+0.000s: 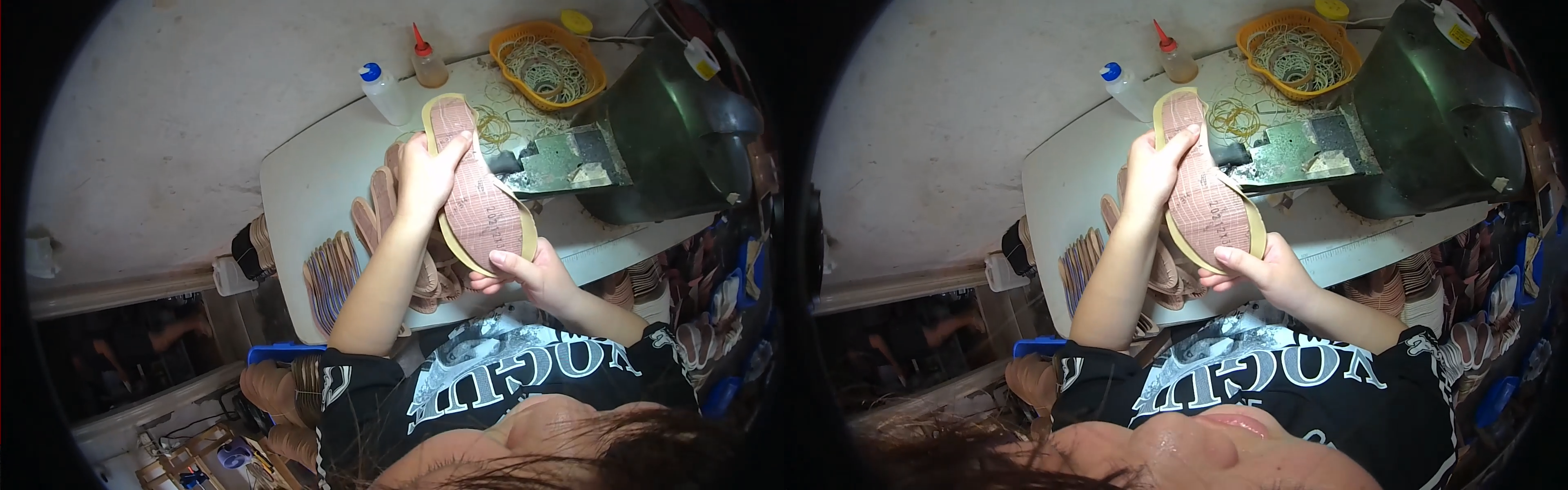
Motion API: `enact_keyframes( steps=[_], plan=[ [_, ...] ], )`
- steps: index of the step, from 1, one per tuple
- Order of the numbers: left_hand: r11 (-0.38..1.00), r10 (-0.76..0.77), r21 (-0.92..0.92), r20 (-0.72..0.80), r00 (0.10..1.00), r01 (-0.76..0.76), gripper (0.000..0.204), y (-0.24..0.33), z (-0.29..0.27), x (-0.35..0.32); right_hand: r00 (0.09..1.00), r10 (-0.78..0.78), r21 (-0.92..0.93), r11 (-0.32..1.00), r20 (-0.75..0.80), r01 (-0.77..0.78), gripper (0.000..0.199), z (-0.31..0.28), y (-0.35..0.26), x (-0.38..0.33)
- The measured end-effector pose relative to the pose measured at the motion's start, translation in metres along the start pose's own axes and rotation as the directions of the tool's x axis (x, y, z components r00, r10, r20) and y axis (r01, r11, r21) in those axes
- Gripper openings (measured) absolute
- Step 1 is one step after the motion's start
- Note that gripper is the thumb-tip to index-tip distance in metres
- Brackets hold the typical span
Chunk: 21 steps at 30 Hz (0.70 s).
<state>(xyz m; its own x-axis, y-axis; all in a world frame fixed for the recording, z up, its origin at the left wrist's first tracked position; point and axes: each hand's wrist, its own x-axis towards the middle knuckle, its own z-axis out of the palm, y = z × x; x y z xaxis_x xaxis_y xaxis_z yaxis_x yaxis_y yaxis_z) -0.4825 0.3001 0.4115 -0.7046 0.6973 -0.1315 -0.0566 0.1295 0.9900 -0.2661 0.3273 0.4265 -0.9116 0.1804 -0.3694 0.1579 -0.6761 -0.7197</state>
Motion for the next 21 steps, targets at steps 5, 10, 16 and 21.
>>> enact_keyframes(
  steps=[5, 10, 16, 21],
  plan=[
    [0.979, -0.175, 0.114, 0.052, 0.983, 0.168, 0.049, 0.003, -0.010, 0.009, 0.991, -0.092, 0.080, 0.992, -0.097, 0.100, 0.033, 0.014, 0.007, 0.012],
    [0.760, 0.420, 0.513, 0.083, 0.904, -0.400, 0.071, 0.017, -0.026, 0.024, 0.979, -0.137, 0.140, 0.977, -0.152, 0.158, 0.032, 0.025, 0.001, 0.025],
    [0.644, 0.039, 0.419, 0.818, 0.574, -0.640, 0.045, 0.062, -0.036, 0.041, 0.977, -0.162, 0.188, 0.964, -0.142, 0.187, 0.037, 0.027, -0.010, 0.037],
    [0.595, -0.256, 0.580, 0.793, 0.553, -0.556, 0.040, 0.089, -0.031, 0.045, 0.993, -0.065, 0.266, 0.960, -0.101, 0.090, 0.038, 0.024, -0.023, 0.035]
  ],
)
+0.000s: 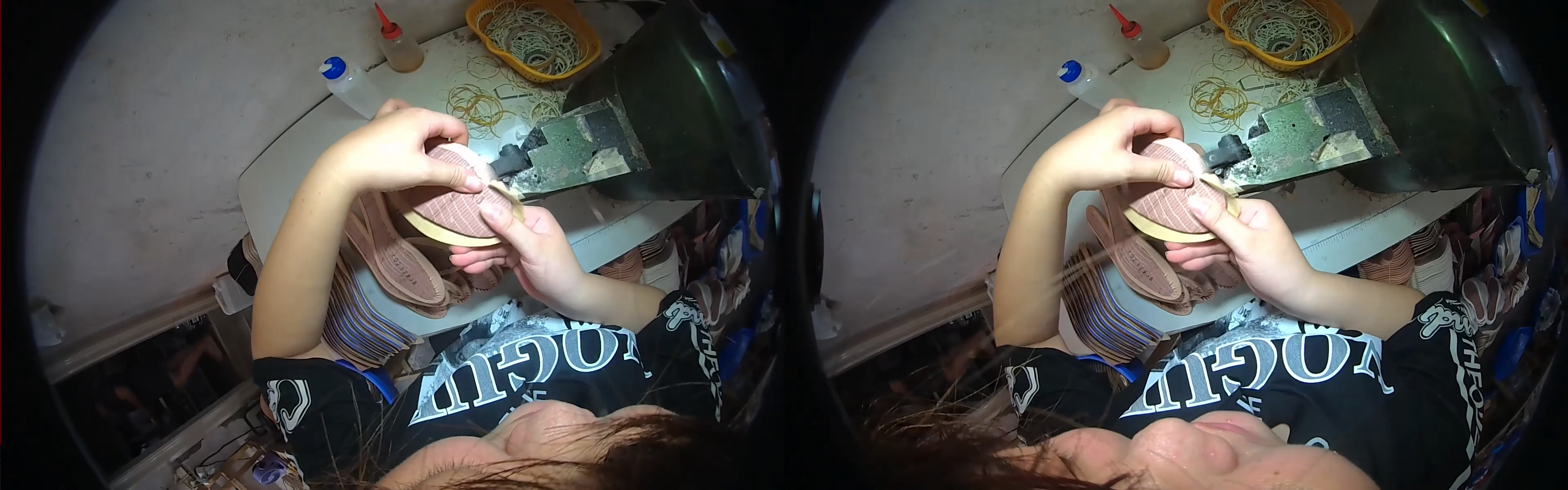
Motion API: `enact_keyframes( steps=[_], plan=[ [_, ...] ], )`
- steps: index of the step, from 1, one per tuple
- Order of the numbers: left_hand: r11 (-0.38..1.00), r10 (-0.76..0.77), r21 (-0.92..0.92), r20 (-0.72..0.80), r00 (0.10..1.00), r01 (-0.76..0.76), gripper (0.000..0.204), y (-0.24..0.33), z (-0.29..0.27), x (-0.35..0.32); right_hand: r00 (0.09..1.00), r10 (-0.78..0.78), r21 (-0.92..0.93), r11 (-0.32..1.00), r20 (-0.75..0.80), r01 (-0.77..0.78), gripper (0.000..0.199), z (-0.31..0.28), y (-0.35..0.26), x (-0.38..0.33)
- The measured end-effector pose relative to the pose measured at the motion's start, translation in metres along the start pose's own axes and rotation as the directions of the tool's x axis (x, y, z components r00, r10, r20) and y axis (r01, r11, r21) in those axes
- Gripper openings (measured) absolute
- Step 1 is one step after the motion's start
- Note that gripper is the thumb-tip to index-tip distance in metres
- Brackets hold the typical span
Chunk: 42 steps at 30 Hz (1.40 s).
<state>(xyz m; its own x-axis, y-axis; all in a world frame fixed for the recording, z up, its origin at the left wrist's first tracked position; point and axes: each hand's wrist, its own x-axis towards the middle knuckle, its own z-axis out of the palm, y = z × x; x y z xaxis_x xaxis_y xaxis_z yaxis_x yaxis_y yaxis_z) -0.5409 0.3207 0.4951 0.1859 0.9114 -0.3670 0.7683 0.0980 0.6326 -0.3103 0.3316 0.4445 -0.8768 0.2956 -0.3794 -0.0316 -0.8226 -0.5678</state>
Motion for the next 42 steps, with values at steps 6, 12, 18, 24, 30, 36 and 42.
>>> enact_keyframes(
  steps=[6, 12, 18, 24, 30, 36, 42],
  plan=[
    [0.898, -0.170, -0.390, 0.117, 0.979, 0.202, 0.035, -0.003, 0.003, -0.002, 0.999, -0.034, -0.036, 0.999, -0.016, 0.034, 0.037, 0.004, 0.001, -0.001],
    [0.851, -0.297, -0.436, 0.062, 0.953, 0.294, 0.035, -0.002, 0.012, -0.010, 0.995, -0.100, -0.027, 0.995, 0.009, 0.100, 0.037, -0.002, 0.008, 0.004],
    [0.801, -0.420, -0.485, -0.037, 0.907, 0.351, 0.034, 0.006, 0.025, -0.024, 0.997, -0.083, -0.038, 0.996, 0.005, 0.084, 0.038, -0.007, 0.008, 0.007],
    [0.735, -0.500, -0.585, -0.124, 0.857, 0.344, 0.036, 0.011, 0.040, -0.037, 0.997, -0.072, -0.134, 0.988, 0.005, 0.072, 0.036, -0.013, 0.004, 0.011],
    [0.710, -0.625, -0.528, -0.167, 0.763, 0.466, 0.039, 0.031, 0.049, -0.043, 0.993, -0.107, -0.152, 0.982, 0.047, 0.113, 0.030, -0.021, -0.003, 0.015],
    [0.667, -0.647, -0.593, -0.161, 0.745, 0.451, 0.051, 0.028, 0.070, -0.040, 0.987, -0.138, -0.232, 0.961, 0.077, 0.153, 0.031, -0.032, -0.009, 0.012],
    [0.533, -0.614, -0.754, -0.032, 0.789, 0.384, 0.059, 0.042, 0.085, -0.042, 0.978, 0.140, -0.523, 0.851, 0.157, -0.038, 0.030, -0.047, -0.003, -0.012]
  ],
)
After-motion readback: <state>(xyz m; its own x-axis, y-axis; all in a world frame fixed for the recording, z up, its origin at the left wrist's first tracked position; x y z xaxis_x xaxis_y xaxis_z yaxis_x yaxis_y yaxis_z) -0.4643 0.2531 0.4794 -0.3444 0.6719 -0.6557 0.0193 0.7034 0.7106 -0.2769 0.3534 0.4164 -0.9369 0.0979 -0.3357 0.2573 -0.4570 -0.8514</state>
